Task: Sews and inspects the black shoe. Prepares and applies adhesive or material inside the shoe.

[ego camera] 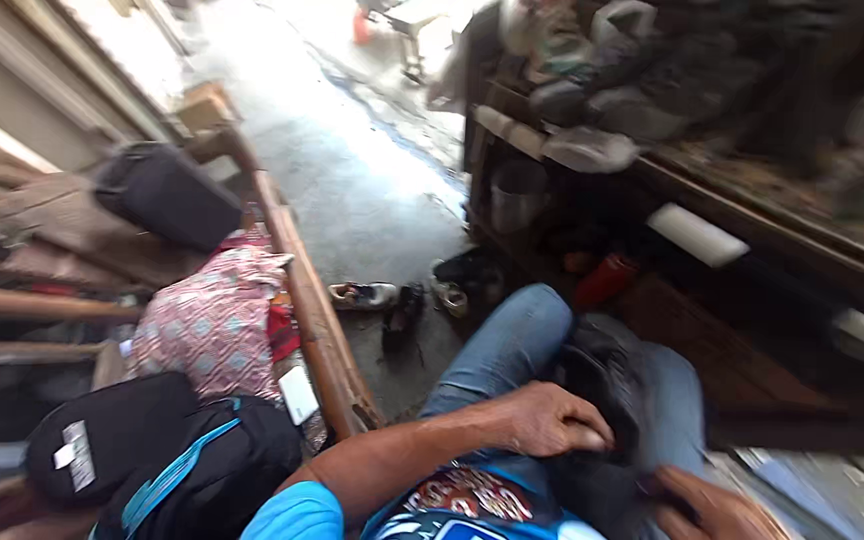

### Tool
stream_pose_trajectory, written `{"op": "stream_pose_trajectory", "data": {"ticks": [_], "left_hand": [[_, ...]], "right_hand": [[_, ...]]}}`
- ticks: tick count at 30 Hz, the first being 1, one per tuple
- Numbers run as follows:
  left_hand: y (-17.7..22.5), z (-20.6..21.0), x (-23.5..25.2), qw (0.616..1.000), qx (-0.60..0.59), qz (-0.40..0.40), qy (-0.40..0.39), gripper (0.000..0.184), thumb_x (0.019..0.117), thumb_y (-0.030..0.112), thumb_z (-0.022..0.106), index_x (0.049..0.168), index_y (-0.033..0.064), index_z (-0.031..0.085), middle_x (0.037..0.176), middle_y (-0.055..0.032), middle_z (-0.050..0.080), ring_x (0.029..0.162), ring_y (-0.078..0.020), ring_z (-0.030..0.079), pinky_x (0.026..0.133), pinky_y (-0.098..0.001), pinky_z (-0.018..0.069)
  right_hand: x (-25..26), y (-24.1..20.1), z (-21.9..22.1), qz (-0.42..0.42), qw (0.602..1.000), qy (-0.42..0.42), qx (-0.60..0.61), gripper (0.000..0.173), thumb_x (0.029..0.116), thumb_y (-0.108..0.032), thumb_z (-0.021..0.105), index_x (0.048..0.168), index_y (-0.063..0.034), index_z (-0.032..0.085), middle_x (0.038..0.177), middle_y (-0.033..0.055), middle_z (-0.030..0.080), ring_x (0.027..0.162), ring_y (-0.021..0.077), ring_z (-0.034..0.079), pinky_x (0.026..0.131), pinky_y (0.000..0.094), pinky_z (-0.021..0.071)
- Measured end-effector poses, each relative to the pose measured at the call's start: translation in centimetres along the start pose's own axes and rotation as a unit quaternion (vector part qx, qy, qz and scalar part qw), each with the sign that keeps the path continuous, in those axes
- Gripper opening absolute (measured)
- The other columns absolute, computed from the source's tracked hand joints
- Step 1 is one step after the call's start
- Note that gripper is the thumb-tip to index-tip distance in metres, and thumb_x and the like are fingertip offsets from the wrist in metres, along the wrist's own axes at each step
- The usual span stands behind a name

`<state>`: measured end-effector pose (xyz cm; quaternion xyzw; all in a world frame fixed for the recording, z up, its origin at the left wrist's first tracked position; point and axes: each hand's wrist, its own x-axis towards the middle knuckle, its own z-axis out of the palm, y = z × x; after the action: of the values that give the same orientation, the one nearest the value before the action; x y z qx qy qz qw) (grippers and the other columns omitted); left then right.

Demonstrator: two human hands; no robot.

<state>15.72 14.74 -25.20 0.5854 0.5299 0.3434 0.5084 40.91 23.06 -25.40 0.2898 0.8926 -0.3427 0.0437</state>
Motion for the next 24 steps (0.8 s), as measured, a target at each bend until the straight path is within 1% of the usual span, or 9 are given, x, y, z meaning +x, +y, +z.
{"op": "stream_pose_trajectory", "data": {"ticks": [1, 3, 7, 12, 14, 17, 20, 22, 24], "left_hand": [[-0.3, 0.5, 0.5, 0.996, 0.090, 0.004, -0.008, 0.022, 0.1011, 0.010, 0.057, 0.108, -0.0002, 0.075, 0.105, -0.0144, 0.073, 0.100, -0.0230, 0.069, 0.094, -0.0417, 0.0545], [-0.6, 1.6, 1.4, 0.984, 0.172, -0.007, -0.040, 0.022, 0.0997, 0.007, 0.055, 0.106, -0.0022, 0.073, 0.111, -0.0197, 0.071, 0.112, -0.0321, 0.066, 0.103, -0.0506, 0.0492], [-1.4, 1.9, 2.2, 0.983, 0.142, -0.044, -0.107, 0.023, 0.0986, 0.006, 0.053, 0.103, -0.0042, 0.072, 0.106, -0.0187, 0.072, 0.106, -0.0287, 0.068, 0.097, -0.0502, 0.0512], [-2.1, 1.3, 2.9, 0.980, 0.079, -0.087, -0.159, 0.019, 0.0961, 0.008, 0.059, 0.106, -0.0003, 0.072, 0.104, -0.0116, 0.072, 0.102, -0.0166, 0.068, 0.095, -0.0419, 0.0539], [-2.1, 1.3, 3.1, 0.973, 0.111, -0.111, -0.172, 0.018, 0.0962, 0.010, 0.059, 0.105, 0.0020, 0.072, 0.101, -0.0108, 0.071, 0.099, -0.0183, 0.067, 0.092, -0.0448, 0.0534], [-1.4, 2.0, 2.8, 0.969, 0.153, -0.115, -0.154, 0.015, 0.0976, 0.012, 0.058, 0.098, 0.0063, 0.072, 0.092, -0.0078, 0.070, 0.092, -0.0192, 0.068, 0.084, -0.0477, 0.0549], [-1.1, 2.6, 2.2, 0.979, 0.147, -0.090, -0.110, 0.014, 0.0961, 0.009, 0.058, 0.091, 0.0073, 0.071, 0.084, -0.0040, 0.069, 0.083, -0.0145, 0.067, 0.077, -0.0429, 0.0561], [-1.5, 2.6, 1.8, 0.988, 0.122, -0.062, -0.078, 0.014, 0.0962, 0.006, 0.058, 0.091, 0.0068, 0.071, 0.086, -0.0026, 0.070, 0.084, -0.0101, 0.068, 0.078, -0.0373, 0.0575], [-2.0, 2.7, 1.5, 0.993, 0.103, -0.033, -0.052, 0.013, 0.0968, 0.005, 0.060, 0.093, 0.0074, 0.072, 0.088, -0.0005, 0.071, 0.085, -0.0056, 0.067, 0.079, -0.0307, 0.0583]], "right_hand": [[0.1, 0.2, 0.5, -0.017, 0.999, 0.036, -0.012, 0.014, 0.0891, -0.013, 0.060, 0.092, -0.0018, 0.069, 0.081, 0.0168, 0.068, 0.075, 0.0369, 0.068, 0.064, 0.0605, 0.0520], [0.3, 0.3, 1.1, -0.013, 0.997, 0.079, -0.022, 0.016, 0.0865, -0.020, 0.057, 0.087, -0.0080, 0.068, 0.074, 0.0092, 0.066, 0.068, 0.0298, 0.068, 0.058, 0.0549, 0.0524], [0.3, 0.2, 1.0, 0.013, 0.998, 0.051, 0.030, 0.024, 0.0977, -0.025, 0.052, 0.096, -0.0075, 0.069, 0.082, 0.0090, 0.068, 0.078, 0.0259, 0.068, 0.068, 0.0505, 0.0539], [-0.3, 0.4, 1.9, -0.003, 0.994, 0.077, 0.078, 0.027, 0.1025, -0.025, 0.051, 0.102, -0.0072, 0.071, 0.092, 0.0080, 0.071, 0.085, 0.0208, 0.070, 0.076, 0.0449, 0.0560], [-0.5, 0.4, 2.2, 0.001, 0.992, 0.088, 0.095, 0.027, 0.1034, -0.025, 0.052, 0.104, -0.0076, 0.073, 0.093, 0.0063, 0.072, 0.086, 0.0180, 0.070, 0.077, 0.0426, 0.0574], [-1.4, 1.2, 3.2, 0.021, 0.985, 0.154, 0.080, 0.026, 0.0998, -0.032, 0.058, 0.088, -0.0131, 0.071, 0.074, -0.0016, 0.066, 0.067, 0.0119, 0.064, 0.061, 0.0383, 0.0535], [-3.0, 3.7, 3.4, 0.067, 0.967, 0.246, 0.019, 0.048, 0.1012, -0.049, 0.056, 0.072, -0.0102, 0.061, 0.057, 0.0021, 0.053, 0.050, 0.0192, 0.055, 0.045, 0.0440, 0.0451], [-4.3, 5.6, 2.5, 0.117, 0.948, 0.294, 0.005, 0.052, 0.1041, -0.046, 0.055, 0.072, -0.0057, 0.059, 0.056, 0.0065, 0.052, 0.050, 0.0228, 0.054, 0.046, 0.0460, 0.0433], [-5.1, 6.5, 2.6, 0.154, 0.931, 0.330, 0.008, 0.050, 0.1047, -0.042, 0.055, 0.070, -0.0064, 0.055, 0.056, 0.0060, 0.049, 0.049, 0.0220, 0.050, 0.047, 0.0443, 0.0389]]}}
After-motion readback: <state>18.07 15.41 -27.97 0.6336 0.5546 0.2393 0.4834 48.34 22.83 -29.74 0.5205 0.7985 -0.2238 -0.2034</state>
